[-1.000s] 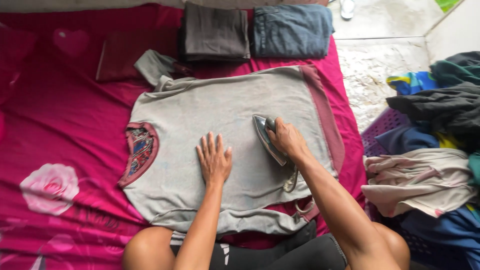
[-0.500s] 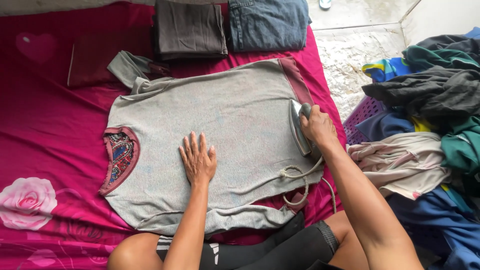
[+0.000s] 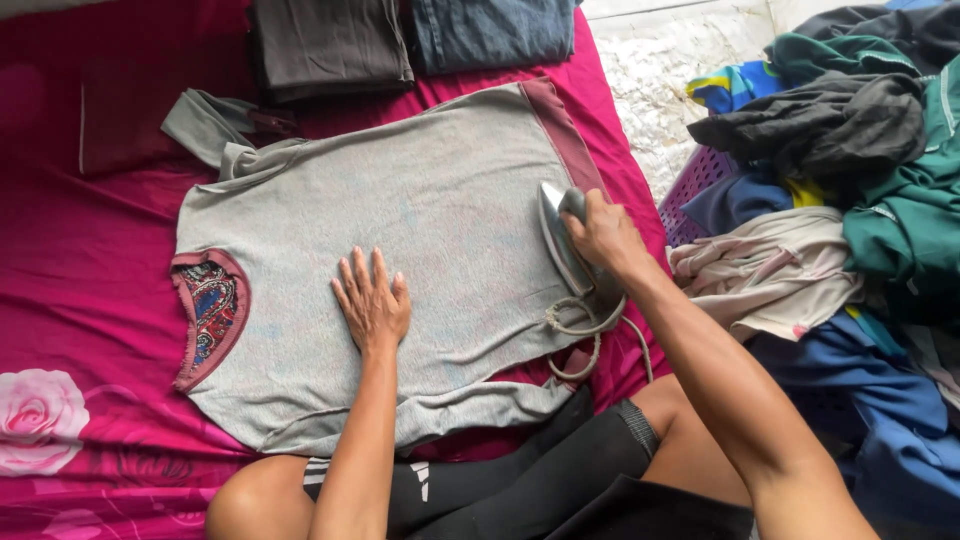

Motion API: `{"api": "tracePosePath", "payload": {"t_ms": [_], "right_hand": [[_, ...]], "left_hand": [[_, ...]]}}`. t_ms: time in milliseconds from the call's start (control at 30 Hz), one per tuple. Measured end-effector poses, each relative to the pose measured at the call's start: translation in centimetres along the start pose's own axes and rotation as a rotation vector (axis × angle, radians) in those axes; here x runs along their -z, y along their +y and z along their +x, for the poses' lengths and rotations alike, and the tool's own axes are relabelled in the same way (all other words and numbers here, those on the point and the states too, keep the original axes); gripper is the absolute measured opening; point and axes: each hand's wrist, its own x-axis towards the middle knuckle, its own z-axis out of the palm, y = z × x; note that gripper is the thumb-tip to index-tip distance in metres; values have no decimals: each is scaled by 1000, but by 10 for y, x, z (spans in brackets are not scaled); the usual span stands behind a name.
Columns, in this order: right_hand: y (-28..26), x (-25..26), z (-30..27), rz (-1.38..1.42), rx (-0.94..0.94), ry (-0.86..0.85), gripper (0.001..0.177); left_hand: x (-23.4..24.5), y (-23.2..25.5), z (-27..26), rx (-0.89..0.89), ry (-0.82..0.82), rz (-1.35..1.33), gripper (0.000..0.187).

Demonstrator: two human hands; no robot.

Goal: The person irons a grey t-shirt laid out on a bed. They use an electric iron in their right hand to smooth the fabric while holding the shirt in place with their left hand. The person moves the iron back and forth across the shirt's surface.

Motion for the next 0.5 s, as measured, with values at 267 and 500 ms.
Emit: {"api": "tracePosePath", "payload": {"t_ms": [267,500], "right_hand": [[40,10,-16,-48,6,-4,40],[20,10,-11,29,24,-23,47]], "left_hand": [[-4,-1,2,-2,-2,-11,65],[9,5,-28,-26,330,-72,58]]}}
